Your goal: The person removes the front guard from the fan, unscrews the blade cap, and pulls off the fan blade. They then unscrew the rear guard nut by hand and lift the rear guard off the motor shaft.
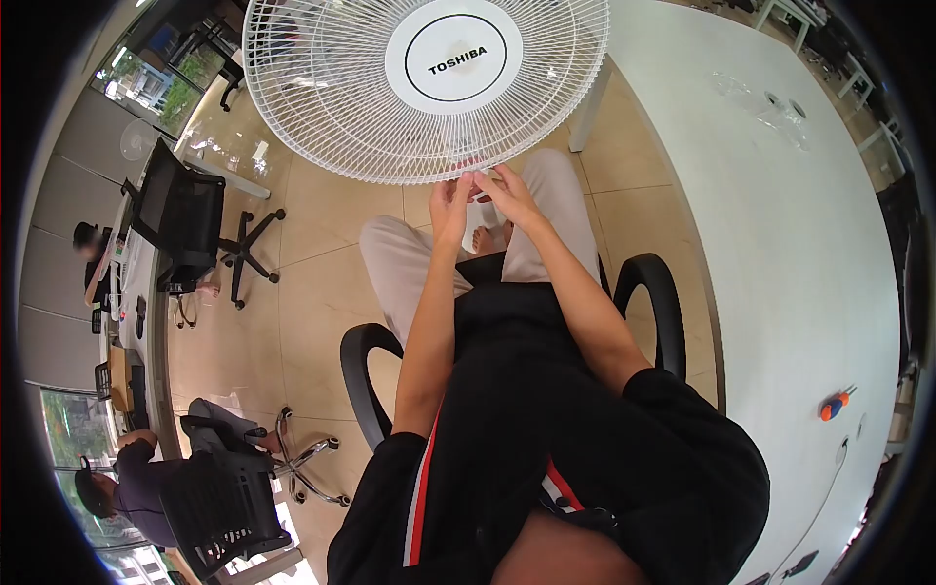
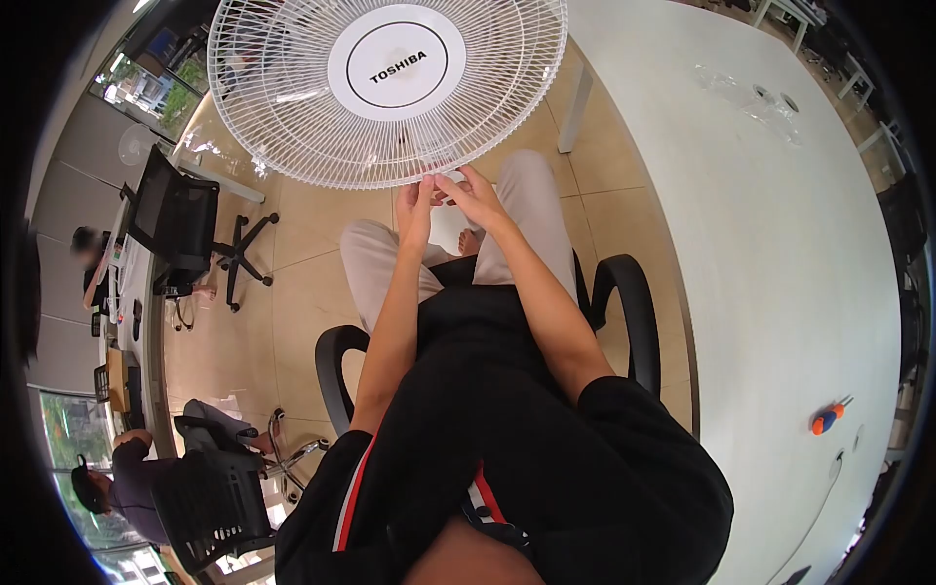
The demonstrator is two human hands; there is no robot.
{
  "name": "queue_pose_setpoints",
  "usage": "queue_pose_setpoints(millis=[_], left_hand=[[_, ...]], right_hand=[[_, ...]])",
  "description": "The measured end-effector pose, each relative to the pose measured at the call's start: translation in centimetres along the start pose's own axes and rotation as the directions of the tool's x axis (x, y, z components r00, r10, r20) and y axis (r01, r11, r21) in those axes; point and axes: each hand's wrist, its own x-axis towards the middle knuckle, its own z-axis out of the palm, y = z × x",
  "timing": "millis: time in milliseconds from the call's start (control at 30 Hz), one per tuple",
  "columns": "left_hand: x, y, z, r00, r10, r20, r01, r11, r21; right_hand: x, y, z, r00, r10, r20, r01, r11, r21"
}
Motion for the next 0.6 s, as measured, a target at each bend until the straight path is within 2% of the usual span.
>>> queue_pose_setpoints(millis=[600], left_hand=[[-0.42,-0.06,0.36,1.0,-0.004,-0.031,0.005,1.0,0.012]], right_hand=[[-0.08,0.59,0.07,0.999,-0.035,0.016,0.035,0.999,0.018]])
